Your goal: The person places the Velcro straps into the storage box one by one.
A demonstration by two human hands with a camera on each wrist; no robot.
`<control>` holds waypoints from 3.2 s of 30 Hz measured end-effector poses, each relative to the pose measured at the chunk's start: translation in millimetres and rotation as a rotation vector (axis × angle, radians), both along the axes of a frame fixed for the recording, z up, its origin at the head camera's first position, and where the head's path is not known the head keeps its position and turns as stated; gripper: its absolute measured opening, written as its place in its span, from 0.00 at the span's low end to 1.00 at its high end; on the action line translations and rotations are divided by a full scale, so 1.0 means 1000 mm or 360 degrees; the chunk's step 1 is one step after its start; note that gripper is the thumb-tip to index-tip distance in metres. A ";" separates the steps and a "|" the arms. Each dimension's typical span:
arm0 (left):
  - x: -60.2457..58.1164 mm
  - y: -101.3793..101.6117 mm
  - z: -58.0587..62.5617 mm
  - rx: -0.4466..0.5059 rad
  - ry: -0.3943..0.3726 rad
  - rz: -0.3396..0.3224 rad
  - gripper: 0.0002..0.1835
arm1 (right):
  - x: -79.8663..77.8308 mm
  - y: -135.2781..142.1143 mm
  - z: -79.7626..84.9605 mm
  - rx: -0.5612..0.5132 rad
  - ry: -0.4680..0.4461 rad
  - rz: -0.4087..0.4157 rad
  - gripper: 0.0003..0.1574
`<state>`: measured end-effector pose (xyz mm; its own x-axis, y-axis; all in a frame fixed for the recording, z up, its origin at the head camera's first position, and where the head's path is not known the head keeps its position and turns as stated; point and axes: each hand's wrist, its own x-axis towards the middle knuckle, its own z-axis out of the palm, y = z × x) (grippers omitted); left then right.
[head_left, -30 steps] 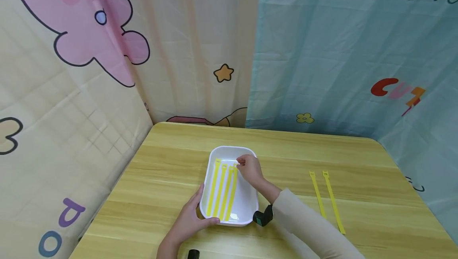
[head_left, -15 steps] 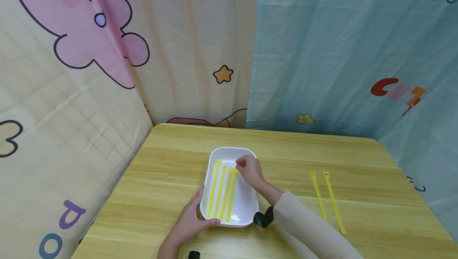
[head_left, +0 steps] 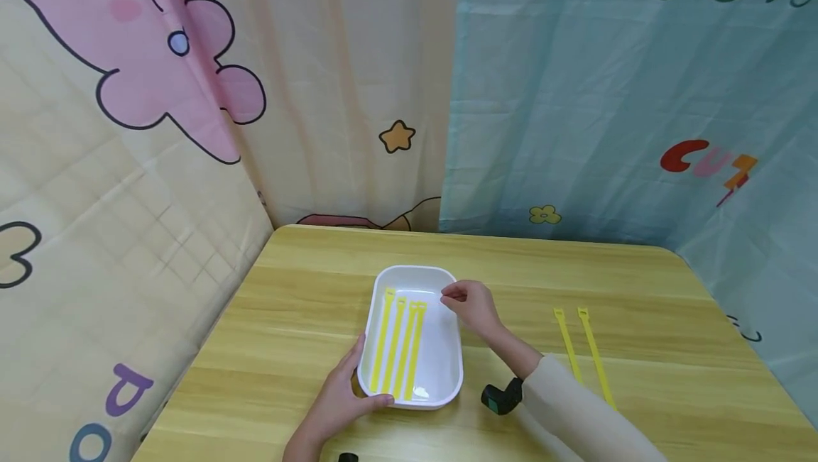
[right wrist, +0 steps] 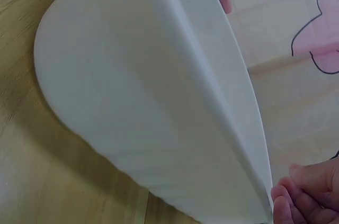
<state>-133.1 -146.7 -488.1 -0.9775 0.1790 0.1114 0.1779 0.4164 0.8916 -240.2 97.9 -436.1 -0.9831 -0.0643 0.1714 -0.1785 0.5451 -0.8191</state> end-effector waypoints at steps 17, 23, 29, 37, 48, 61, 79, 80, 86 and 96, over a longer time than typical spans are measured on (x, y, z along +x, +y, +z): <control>0.001 0.000 -0.001 -0.0029 -0.0009 0.0007 0.61 | 0.007 0.065 -0.010 -0.0066 -0.0076 -0.0015 0.14; 0.001 0.000 -0.001 -0.0030 -0.0010 0.0009 0.61 | 0.012 0.093 -0.018 -0.0074 -0.0087 -0.0072 0.16; 0.001 0.000 0.000 -0.0027 -0.0019 0.0000 0.61 | 0.015 0.115 -0.026 -0.0016 -0.0134 -0.0160 0.15; 0.003 0.000 -0.001 -0.0020 -0.0005 0.0004 0.61 | 0.014 0.139 -0.035 0.0072 -0.0127 -0.0253 0.15; 0.002 0.000 -0.002 -0.0039 -0.0026 0.0006 0.61 | 0.019 0.161 -0.037 0.0168 -0.0081 -0.0317 0.15; 0.002 0.000 -0.003 -0.0015 -0.0028 -0.0007 0.62 | 0.020 0.182 -0.038 0.0341 0.0024 -0.0433 0.15; 0.001 0.000 -0.001 -0.0053 -0.0011 0.0006 0.61 | 0.009 0.188 -0.038 0.0601 -0.0091 -0.0280 0.24; 0.001 0.000 -0.001 -0.0054 -0.0010 0.0004 0.61 | 0.008 0.188 -0.038 0.0606 -0.0092 -0.0268 0.24; 0.000 0.000 -0.001 -0.0042 -0.0005 -0.0002 0.61 | 0.007 0.185 -0.037 0.0613 -0.0056 -0.0249 0.22; 0.000 -0.001 -0.001 -0.0059 0.0026 -0.0001 0.61 | 0.005 0.184 -0.038 0.0538 -0.0076 -0.0283 0.20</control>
